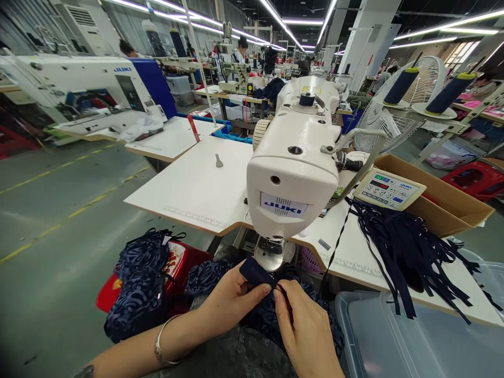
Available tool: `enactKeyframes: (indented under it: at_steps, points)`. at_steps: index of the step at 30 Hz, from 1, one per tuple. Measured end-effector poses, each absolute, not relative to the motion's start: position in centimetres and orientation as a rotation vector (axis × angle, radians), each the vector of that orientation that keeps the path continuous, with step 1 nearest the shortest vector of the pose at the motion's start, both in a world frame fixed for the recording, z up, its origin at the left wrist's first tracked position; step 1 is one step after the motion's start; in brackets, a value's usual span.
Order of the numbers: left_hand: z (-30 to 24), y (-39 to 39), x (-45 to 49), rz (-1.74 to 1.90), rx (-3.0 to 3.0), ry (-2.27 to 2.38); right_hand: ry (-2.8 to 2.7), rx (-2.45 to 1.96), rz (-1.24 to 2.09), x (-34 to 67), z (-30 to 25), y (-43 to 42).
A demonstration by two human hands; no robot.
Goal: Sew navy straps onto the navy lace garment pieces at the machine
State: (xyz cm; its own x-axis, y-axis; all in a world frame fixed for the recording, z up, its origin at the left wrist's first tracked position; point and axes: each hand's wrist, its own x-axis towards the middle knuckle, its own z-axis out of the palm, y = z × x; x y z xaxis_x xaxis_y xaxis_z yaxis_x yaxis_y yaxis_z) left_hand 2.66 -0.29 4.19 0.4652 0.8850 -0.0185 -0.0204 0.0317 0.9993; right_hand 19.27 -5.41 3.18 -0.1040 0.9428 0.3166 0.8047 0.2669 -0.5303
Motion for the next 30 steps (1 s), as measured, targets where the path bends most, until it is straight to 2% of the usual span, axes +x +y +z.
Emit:
enactKeyframes:
  at_steps: [13, 25, 30]
  points:
    - [4.21, -0.45, 2.66, 0.87, 1.473, 0.885, -1.944, -1.596, 0.354, 19.3, 2.9, -5.45]
    - [4.19, -0.28, 3.04, 0.843, 1.234, 0.717, -1.885, -1.56, 0.416, 19.6, 3.01, -5.61]
    - [3.69, -0.29, 3.04, 0.844, 1.253, 0.753, -1.82, -1.511, 0.223, 19.61, 2.95, -5.48]
